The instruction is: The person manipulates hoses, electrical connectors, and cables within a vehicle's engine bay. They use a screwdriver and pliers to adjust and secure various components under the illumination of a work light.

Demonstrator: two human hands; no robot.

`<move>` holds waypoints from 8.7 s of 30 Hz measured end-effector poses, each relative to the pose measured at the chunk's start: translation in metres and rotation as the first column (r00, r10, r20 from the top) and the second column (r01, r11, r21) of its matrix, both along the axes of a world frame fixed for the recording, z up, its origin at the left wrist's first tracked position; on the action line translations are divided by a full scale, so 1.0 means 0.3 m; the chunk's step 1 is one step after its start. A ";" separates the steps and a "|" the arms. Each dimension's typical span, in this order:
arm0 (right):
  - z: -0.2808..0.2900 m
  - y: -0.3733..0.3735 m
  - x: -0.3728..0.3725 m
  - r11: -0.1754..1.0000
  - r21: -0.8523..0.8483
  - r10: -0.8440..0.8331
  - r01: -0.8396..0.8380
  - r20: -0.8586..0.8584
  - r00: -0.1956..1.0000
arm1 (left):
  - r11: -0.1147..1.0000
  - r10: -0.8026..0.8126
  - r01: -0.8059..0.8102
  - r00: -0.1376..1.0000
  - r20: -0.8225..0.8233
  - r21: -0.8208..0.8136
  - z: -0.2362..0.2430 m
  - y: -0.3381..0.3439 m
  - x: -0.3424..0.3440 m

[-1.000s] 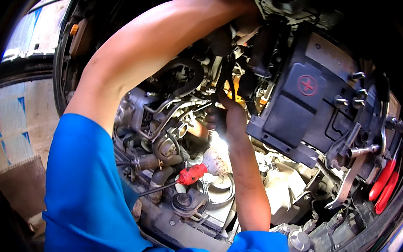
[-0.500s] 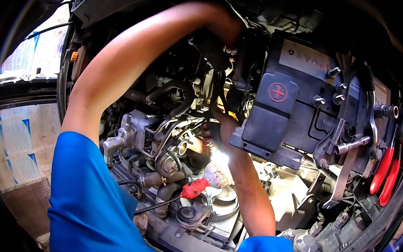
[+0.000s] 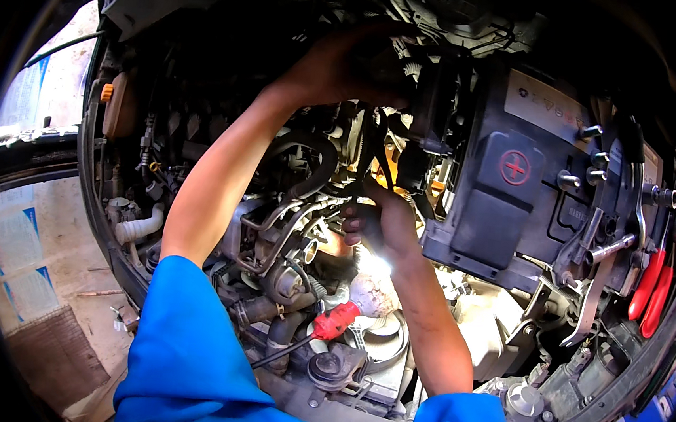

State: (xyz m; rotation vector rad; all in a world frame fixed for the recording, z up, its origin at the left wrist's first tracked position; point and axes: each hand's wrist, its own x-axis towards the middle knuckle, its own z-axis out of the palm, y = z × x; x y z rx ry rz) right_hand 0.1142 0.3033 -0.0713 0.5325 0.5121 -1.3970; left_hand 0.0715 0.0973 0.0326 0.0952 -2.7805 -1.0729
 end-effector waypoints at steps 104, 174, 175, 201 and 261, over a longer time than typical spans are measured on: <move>0.095 -0.032 -0.021 0.960 -0.249 -0.127 0.125 0.008 0.992 | 0.950 0.311 -0.280 0.884 0.349 -0.137 -0.016 -0.021 -0.206; 0.175 -0.033 -0.007 0.987 -0.036 -0.162 0.158 -0.190 0.968 | 0.918 0.367 -0.334 0.920 -0.140 0.213 -0.095 0.073 0.049; 0.173 -0.032 -0.008 0.987 -0.028 -0.164 0.161 -0.184 0.969 | 0.914 0.373 -0.333 0.914 -0.158 0.232 -0.103 0.071 0.045; 0.177 -0.022 -0.031 0.987 -0.101 -0.137 0.129 -0.077 0.988 | 0.852 0.453 -0.360 0.872 -0.188 0.381 -0.158 0.047 0.041; -0.127 -0.004 0.042 0.993 0.081 0.120 -0.089 -0.685 0.718 | 0.725 -0.060 0.388 0.858 0.510 -0.569 -0.070 0.164 0.262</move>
